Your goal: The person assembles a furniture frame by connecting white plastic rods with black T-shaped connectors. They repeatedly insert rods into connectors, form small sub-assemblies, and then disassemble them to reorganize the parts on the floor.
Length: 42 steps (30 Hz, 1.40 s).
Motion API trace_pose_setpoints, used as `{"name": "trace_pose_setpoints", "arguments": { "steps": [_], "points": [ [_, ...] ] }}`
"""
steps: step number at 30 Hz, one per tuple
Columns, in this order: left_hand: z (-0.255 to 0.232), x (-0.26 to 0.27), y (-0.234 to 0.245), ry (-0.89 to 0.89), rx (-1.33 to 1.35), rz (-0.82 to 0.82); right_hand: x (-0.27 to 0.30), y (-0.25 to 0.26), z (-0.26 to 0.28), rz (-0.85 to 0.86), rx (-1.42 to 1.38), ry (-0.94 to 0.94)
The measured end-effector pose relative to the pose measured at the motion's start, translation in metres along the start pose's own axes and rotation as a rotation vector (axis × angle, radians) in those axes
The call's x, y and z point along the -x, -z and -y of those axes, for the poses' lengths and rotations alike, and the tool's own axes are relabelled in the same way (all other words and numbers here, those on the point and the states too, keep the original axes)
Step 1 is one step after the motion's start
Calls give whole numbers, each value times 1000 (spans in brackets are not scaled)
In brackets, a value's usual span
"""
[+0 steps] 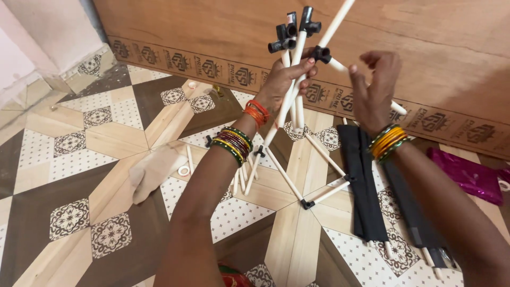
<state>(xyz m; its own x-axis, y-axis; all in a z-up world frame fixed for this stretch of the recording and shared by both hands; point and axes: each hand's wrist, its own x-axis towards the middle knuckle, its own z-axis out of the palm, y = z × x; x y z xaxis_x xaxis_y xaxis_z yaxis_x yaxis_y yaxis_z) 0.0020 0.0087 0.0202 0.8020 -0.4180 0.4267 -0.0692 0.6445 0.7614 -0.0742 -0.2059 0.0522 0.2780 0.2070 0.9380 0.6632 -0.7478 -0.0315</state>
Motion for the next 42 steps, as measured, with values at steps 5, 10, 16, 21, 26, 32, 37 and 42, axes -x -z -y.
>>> {"name": "trace_pose_setpoints", "arguments": {
  "steps": [5,10,16,21,26,32,37,42],
  "points": [
    [-5,-1,-3,72,73,123,-13,11,-9,385,-424,-199],
    [-21,3,-12,159,-119,82,-13,8,-15,686,-620,-598],
    [-49,6,-14,205,-267,138,-9,12,-22,641,-680,-716],
    [-48,8,-12,218,-291,136,-12,16,-26,662,-556,-716],
    [-40,5,-15,212,-369,159,-16,19,-22,686,-486,-671],
    [-21,-1,-15,200,-358,147,-20,25,-14,688,-343,-531],
    [-2,-10,-9,129,-389,191,-27,31,-11,783,-483,-648],
    [-1,-11,-13,213,-448,231,-33,37,-16,680,-753,-740]
  ]
}}
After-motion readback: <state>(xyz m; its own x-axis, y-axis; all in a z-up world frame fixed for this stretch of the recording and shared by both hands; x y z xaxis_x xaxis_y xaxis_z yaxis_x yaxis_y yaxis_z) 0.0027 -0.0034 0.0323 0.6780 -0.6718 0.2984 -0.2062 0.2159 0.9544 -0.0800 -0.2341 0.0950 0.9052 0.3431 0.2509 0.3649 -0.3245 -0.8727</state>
